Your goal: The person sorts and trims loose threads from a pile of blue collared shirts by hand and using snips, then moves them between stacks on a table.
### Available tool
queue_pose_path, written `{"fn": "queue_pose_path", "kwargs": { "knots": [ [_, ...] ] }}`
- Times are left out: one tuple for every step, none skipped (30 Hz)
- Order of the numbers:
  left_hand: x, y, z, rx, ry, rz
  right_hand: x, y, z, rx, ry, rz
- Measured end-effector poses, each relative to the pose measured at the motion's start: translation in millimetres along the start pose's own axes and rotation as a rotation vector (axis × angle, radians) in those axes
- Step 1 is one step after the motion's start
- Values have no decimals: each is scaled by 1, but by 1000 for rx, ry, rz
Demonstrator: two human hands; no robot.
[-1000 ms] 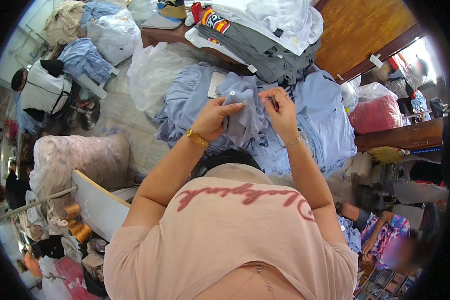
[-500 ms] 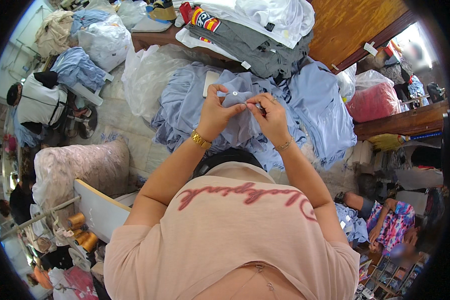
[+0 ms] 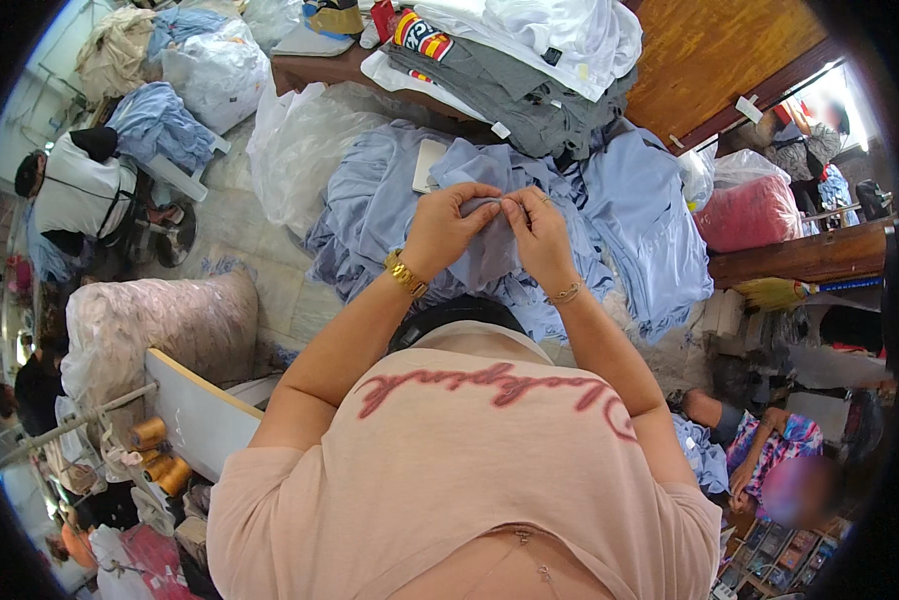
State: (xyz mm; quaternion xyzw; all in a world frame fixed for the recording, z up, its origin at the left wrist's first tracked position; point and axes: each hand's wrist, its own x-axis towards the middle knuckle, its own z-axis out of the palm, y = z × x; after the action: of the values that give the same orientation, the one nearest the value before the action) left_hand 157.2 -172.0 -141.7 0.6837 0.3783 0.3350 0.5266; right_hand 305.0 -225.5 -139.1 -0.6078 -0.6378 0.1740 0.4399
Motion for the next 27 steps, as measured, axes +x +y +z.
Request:
{"fn": "queue_pose_path", "kwargs": {
  "knots": [
    [0,0,0,59,22,33,1,1,0,9,8,8],
    [1,0,1,118,44,65,0,1,0,22,13,25],
    [2,1,2,176,64,98,0,2,0,35,18,43],
    [2,4,3,361,210,270,0,3,0,47,24,61],
    [1,7,4,546,357,441,-1,4,1,85,29,100],
    [2,6,4,579,397,537,-1,5,2,124,33,139],
    [3,5,4,615,442,631,-2,6,2,163,37,178],
    [8,-4,4,498,379,648,-2,5,2,246,33,222],
    [8,-5,4,372,309,585,-1,2,1,330,28,266],
    [9,-5,4,247,249,517,-1,0,1,413,22,310],
    [6,-4,7,112,182,371,0,0,-1,519,-7,368],
    [4,-1,8,-23,111,227,0,0,-5,622,-33,426],
    [2,3,7,-4,111,217,0,0,-8,726,-59,484],
    [0,7,7,14,110,207,0,-3,-9,745,-52,517],
    [-1,9,7,33,111,197,1,-6,-10,764,-45,550],
    [-3,9,8,47,128,211,1,-9,-11,784,-39,584],
    [-4,9,10,60,144,225,2,-10,-13,776,-52,589],
    [-4,9,11,73,160,239,3,-11,-15,768,-65,594],
    [-4,8,13,79,163,240,4,-10,-17,760,-78,600],
    [-4,8,14,85,166,242,4,-10,-17,715,-70,592],
    [-4,8,15,90,168,244,4,-9,-18,670,-60,584],
    [-4,9,15,102,165,242,4,-8,-18,626,-51,576],
    [-5,10,15,114,162,240,4,-6,-18,606,-48,556],
    [-5,12,15,126,159,238,4,-5,-19,587,-46,534],
    [-5,11,15,99,152,220,3,-4,-19,569,-43,513],
    [-6,10,15,72,144,201,3,-5,-19,573,-46,529],
    [-6,9,16,45,138,184,2,-6,-19,578,-51,542]
  ]
}}
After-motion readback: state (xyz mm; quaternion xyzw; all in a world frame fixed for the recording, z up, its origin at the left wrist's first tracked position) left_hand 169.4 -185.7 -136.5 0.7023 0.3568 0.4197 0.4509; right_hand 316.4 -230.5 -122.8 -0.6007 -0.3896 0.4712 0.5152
